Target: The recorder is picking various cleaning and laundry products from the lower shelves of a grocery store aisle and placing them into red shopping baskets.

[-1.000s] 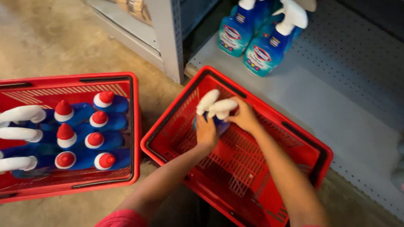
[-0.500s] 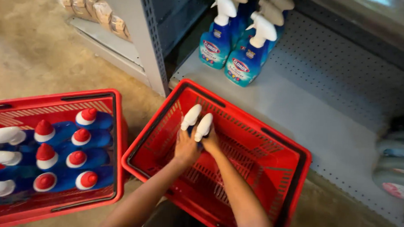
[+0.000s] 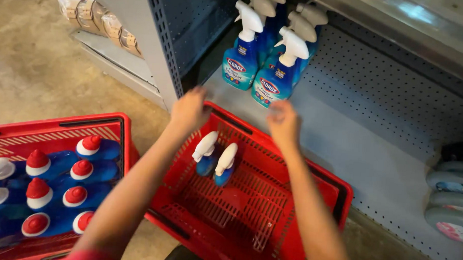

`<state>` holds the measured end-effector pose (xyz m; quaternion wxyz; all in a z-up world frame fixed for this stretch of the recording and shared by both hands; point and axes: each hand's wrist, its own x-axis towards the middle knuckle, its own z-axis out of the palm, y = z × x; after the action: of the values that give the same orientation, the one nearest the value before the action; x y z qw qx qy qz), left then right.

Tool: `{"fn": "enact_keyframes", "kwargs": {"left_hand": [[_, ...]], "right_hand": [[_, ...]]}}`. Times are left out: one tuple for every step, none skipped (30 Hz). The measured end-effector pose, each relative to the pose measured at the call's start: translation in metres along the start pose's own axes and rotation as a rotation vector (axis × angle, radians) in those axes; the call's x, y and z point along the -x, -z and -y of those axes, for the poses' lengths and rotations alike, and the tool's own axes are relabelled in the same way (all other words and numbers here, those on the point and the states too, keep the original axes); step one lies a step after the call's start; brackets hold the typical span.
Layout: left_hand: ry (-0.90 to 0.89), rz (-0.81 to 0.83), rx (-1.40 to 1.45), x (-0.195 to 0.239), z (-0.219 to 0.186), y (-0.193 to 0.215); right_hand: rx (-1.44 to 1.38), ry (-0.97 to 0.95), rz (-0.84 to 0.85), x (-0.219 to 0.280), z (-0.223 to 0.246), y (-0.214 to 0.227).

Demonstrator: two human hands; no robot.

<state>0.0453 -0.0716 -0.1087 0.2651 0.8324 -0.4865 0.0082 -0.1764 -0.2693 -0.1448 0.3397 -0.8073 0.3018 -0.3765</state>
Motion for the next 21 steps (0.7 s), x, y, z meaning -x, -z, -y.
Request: {"fn": "enact_keyframes", "kwargs": {"left_hand": [[-0.001, 0.001, 0.001, -0.027, 0.001, -0.011], [-0.007, -0.057, 0.048, -0.055, 0.001, -0.023], [-0.016, -0.116, 0.094, -0.085, 0.002, -0.034], [-0.019, -0.116, 0.094, -0.111, 0.003, -0.043], [-0.062, -0.197, 0.219, -0.136, 0.004, -0.054], [-0.104, -0.278, 0.345, -0.160, 0.004, -0.066], [-0.107, -0.274, 0.348, -0.176, 0.001, -0.077], [-0.130, -0.299, 0.473, -0.192, -0.002, -0.090], [-0.152, -0.325, 0.598, -0.208, -0.005, -0.101], [-0.155, -0.321, 0.601, -0.218, -0.007, -0.111], [-0.155, -0.339, 0.671, -0.225, -0.008, -0.121], [-0.154, -0.357, 0.740, -0.232, -0.008, -0.131], [-0.152, -0.352, 0.744, -0.240, -0.002, -0.141], [-0.184, -0.401, 0.723, -0.248, 0.004, -0.151], [-0.219, -0.448, 0.707, -0.254, 0.007, -0.163], [-0.218, -0.441, 0.718, -0.247, 0.001, -0.158], [-0.158, -0.440, 0.689, -0.246, -0.008, -0.152], [-0.098, -0.438, 0.659, -0.245, -0.017, -0.144], [-0.093, -0.434, 0.655, -0.241, -0.015, -0.149], [-0.039, -0.419, 0.617, -0.235, -0.012, -0.153], [0.012, -0.412, 0.580, -0.232, -0.010, -0.154]], "right_hand": [[0.001, -0.001, -0.001, -0.016, 0.002, 0.000], [-0.035, -0.022, -0.139, -0.032, 0.004, 0.001], [-0.073, -0.041, -0.280, -0.050, 0.006, 0.001], [-0.073, -0.041, -0.284, -0.067, -0.010, -0.007], [-0.059, -0.059, -0.316, -0.082, -0.027, -0.014], [-0.046, -0.076, -0.348, -0.096, -0.044, -0.022], [-0.042, -0.080, -0.352, -0.103, -0.050, -0.028], [-0.056, -0.086, -0.340, -0.110, -0.056, -0.035], [-0.070, -0.091, -0.328, -0.117, -0.062, -0.042], [-0.066, -0.093, -0.332, -0.119, -0.056, -0.044], [-0.064, -0.110, -0.370, -0.119, -0.051, -0.048], [-0.062, -0.127, -0.409, -0.119, -0.045, -0.052], [-0.057, -0.132, -0.408, -0.121, -0.039, -0.051], [0.082, -0.083, -0.443, -0.121, -0.032, -0.050], [0.227, -0.033, -0.478, -0.121, -0.026, -0.046], [0.239, -0.038, -0.480, -0.122, -0.039, -0.052], [0.114, -0.038, -0.447, -0.128, -0.053, -0.056], [-0.011, -0.037, -0.413, -0.133, -0.065, -0.059], [-0.013, -0.043, -0.409, -0.129, -0.061, -0.055], [-0.087, -0.069, -0.376, -0.123, -0.054, -0.051], [-0.161, -0.088, -0.342, -0.121, -0.046, -0.046]]}}
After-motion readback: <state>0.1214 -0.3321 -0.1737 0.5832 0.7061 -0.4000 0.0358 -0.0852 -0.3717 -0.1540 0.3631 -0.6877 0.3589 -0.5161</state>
